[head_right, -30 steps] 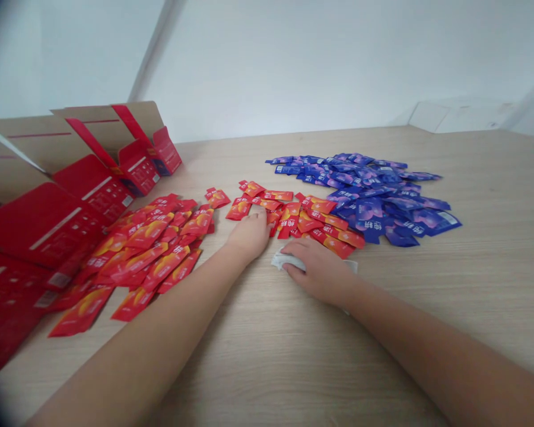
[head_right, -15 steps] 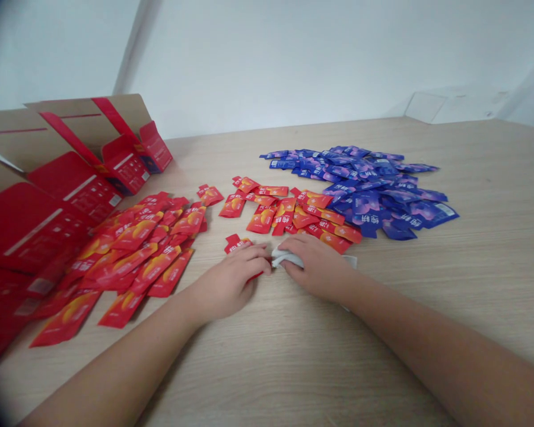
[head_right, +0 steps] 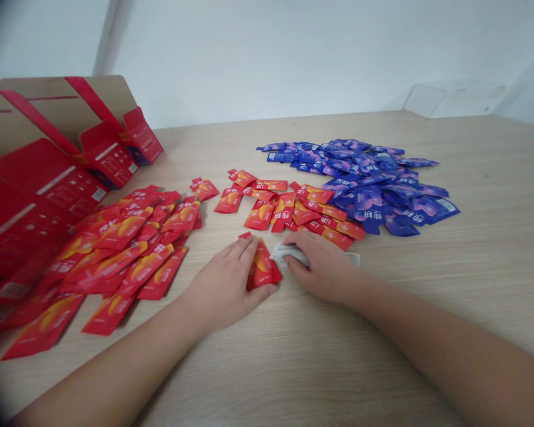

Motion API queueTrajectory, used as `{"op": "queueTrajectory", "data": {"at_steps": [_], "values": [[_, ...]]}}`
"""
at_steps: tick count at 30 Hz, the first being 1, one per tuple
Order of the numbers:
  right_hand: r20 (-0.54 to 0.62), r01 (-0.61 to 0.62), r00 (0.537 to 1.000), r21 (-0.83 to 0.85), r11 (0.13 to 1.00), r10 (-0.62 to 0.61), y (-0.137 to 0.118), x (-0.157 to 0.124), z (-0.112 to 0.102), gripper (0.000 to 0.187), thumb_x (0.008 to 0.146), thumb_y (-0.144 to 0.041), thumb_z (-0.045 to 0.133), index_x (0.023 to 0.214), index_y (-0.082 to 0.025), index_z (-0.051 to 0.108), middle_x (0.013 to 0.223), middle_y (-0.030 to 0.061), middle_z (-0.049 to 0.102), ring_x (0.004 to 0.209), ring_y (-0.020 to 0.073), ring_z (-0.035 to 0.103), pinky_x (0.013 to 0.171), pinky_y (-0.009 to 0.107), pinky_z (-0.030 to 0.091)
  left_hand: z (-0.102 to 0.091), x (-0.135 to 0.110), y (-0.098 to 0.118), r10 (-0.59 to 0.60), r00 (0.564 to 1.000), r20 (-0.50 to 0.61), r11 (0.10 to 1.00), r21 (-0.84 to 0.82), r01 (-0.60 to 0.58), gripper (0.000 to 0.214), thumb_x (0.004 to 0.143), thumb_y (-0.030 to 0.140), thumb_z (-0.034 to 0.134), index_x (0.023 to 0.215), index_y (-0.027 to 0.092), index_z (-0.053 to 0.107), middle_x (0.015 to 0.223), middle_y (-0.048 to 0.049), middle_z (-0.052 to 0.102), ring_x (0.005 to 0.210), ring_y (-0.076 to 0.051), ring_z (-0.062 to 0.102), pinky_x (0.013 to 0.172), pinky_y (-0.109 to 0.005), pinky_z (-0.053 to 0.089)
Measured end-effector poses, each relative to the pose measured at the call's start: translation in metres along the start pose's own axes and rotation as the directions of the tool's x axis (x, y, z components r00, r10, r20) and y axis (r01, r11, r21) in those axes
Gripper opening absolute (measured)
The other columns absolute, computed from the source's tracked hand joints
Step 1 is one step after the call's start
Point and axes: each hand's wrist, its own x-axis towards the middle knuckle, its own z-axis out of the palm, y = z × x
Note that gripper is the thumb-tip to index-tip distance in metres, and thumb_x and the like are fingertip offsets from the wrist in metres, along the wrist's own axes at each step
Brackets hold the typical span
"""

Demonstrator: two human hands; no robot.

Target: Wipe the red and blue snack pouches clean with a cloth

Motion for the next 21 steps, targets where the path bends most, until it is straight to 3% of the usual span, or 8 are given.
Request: {"op": "queueTrajectory", "data": {"at_steps": [2,4,7,9,15,21], "values": [[-0.026,0.004,1.0,0.089,0.996,-0.002,-0.004,-0.003,-0.003,0.029,0.099,-0.031,0.066,0.128,-0.026,0.065,0.12,0.0088,0.076,0.106,0.0273,0.073,0.093,0.042,0.06,0.003,0.0,-0.003,0.098,0.994,0.041,0.981,-0.172,-0.089,0.124,0.081,0.065,0.084,0.172,0.014,0.018,0.172,-0.0279,0.037,0.158,-0.044,0.042,0.127,-0.059,0.039],[0.039,0.071,0.996,0.159,0.985,-0.078,-0.011,-0.006,-0.006,0.027,0.098,-0.03,0.069,0.125,-0.028,0.068,0.117,0.0066,0.076,0.103,0.0254,0.073,0.09,0.04,0.061,0.004,0.001,-0.005,0.147,0.987,0.066,0.95,-0.288,-0.122,0.145,0.07,0.061,0.095,0.175,0.019,0.003,0.175,-0.0265,0.031,0.159,-0.044,0.039,0.125,-0.06,0.041],[0.248,0.209,0.936,0.178,0.962,-0.249,-0.024,-0.008,-0.009,0.022,0.094,-0.025,0.075,0.115,-0.028,0.074,0.119,0.0049,0.076,0.11,0.0252,0.072,0.097,0.041,0.058,0.002,0.002,-0.004,0.166,0.98,0.108,0.94,-0.319,-0.124,0.151,0.066,0.059,0.098,0.175,0.02,0.001,0.174,-0.0269,0.034,0.159,-0.047,0.038,0.124,-0.062,0.042],[0.314,0.247,0.906,0.153,0.957,-0.284,-0.03,-0.009,-0.008,0.021,0.091,-0.021,0.078,0.11,-0.028,0.077,0.122,0.005,0.076,0.114,0.0255,0.072,0.101,0.042,0.057,-0.002,0.003,-0.002,0.17,0.976,0.139,0.947,-0.297,-0.122,0.148,0.067,0.059,0.098,0.175,0.019,0.005,0.173,-0.0275,0.035,0.158,-0.048,0.04,0.123,-0.062,0.043],[0.214,0.218,0.952,0.02,0.976,-0.218,-0.023,-0.003,0.0,0.024,0.091,-0.019,0.074,0.114,-0.027,0.079,0.121,0.0073,0.077,0.116,0.0283,0.071,0.105,0.047,0.055,-0.008,0.005,0.002,0.173,0.97,0.173,0.963,-0.238,-0.13,0.141,0.067,0.054,0.098,0.174,0.015,0.014,0.172,-0.0269,0.038,0.157,-0.043,0.044,0.125,-0.054,0.044],[0.103,0.095,0.991,-0.126,0.987,-0.082,-0.006,0.014,0.004,0.018,0.1,-0.029,0.065,0.114,-0.026,0.076,0.116,0.0086,0.076,0.112,0.03,0.07,0.097,0.047,0.057,-0.005,0.002,-0.001,0.206,0.967,0.151,0.95,-0.266,-0.161,0.145,0.071,0.052,0.094,0.175,0.016,0.0,0.177,-0.0262,0.027,0.16,-0.041,0.04,0.127,-0.054,0.042]]}}
